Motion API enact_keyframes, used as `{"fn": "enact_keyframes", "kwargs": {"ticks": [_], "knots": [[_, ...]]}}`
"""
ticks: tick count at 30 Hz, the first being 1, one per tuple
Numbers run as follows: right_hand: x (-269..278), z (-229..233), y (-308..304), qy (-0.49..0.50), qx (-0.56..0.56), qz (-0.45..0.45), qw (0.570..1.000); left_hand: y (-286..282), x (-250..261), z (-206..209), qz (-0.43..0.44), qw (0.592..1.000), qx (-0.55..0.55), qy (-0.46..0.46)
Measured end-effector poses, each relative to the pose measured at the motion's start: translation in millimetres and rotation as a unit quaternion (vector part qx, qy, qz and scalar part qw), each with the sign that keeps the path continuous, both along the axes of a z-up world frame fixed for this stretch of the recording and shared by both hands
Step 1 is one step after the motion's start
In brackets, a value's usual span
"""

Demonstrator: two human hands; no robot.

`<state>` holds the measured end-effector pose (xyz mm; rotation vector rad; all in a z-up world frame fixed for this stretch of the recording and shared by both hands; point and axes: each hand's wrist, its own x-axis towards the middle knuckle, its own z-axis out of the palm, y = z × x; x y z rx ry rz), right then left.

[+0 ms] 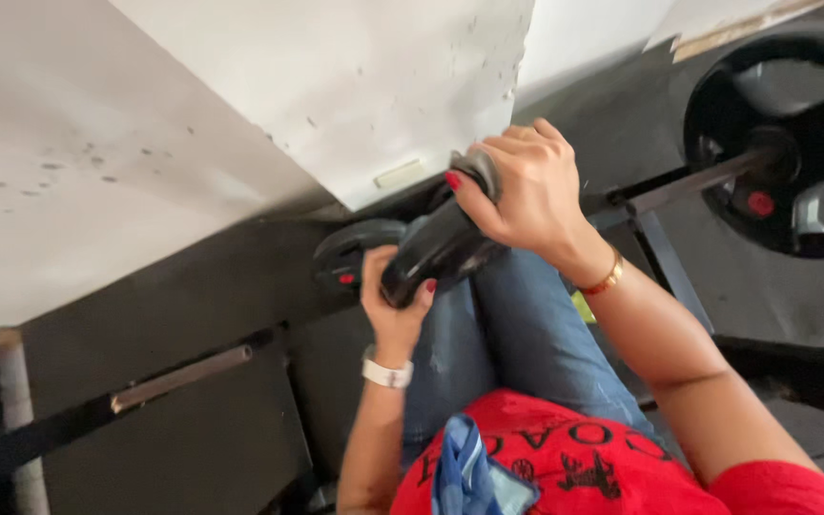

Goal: The person wipes a weight plate and a barbell collar with a cloth.

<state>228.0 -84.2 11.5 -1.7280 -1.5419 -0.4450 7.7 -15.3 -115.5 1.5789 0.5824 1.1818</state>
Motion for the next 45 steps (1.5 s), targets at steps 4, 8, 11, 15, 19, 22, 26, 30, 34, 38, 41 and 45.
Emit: {"fn": "enact_keyframes", "kwargs": {"ticks": [4,8,11,15,19,22,26,30,34,38,41,45], "knots": [[-27.9,26.3,16.7,-0.019,0.022,0.057,0.998,18.1,-10.4,87.8,-0.036,0.992,0.093,0.080],[-65.3,25.3,30.7,-0.112,0.042,0.028,0.992,23.8,-16.1,132.5,-0.006,0.926,0.141,0.351],[-85.5,29.1,36.5,-0.119,0.059,0.015,0.991,36.4,-30.2,85.0,-0.005,0.949,0.144,0.281],[-117.0,24.6,35.0,-0.136,0.081,0.041,0.986,32.4,-35.9,50.0,0.019,0.970,0.142,0.195],[-105.6,19.0,22.7,-0.091,0.084,0.091,0.988,28.0,-53.1,46.4,0.055,0.973,0.131,0.184],[-73.4,-5.0,19.3,-0.044,0.082,0.090,0.992,24.2,-73.3,40.6,0.088,0.974,0.121,0.171],[-45.9,-62.4,16.8,0.377,0.068,0.125,0.915,33.5,-77.8,30.1,0.121,0.977,0.094,0.152],[-33.1,-129.4,24.4,0.588,0.097,0.031,0.803,26.5,-71.9,38.0,0.129,0.977,0.100,0.137],[-49.6,-151.3,36.8,0.737,0.124,-0.098,0.658,21.9,-68.0,45.1,0.138,0.976,0.110,0.128],[-76.5,-109.3,22.1,0.671,0.090,-0.164,0.718,11.0,-64.8,51.5,0.162,0.970,0.113,0.145],[-110.1,-96.5,13.2,0.474,0.134,-0.118,0.862,8.7,-57.3,49.1,0.190,0.966,0.110,0.140],[-120.5,-152.8,-6.1,0.045,0.062,0.000,0.997,6.8,-54.1,55.7,0.206,0.961,0.116,0.145]]}}
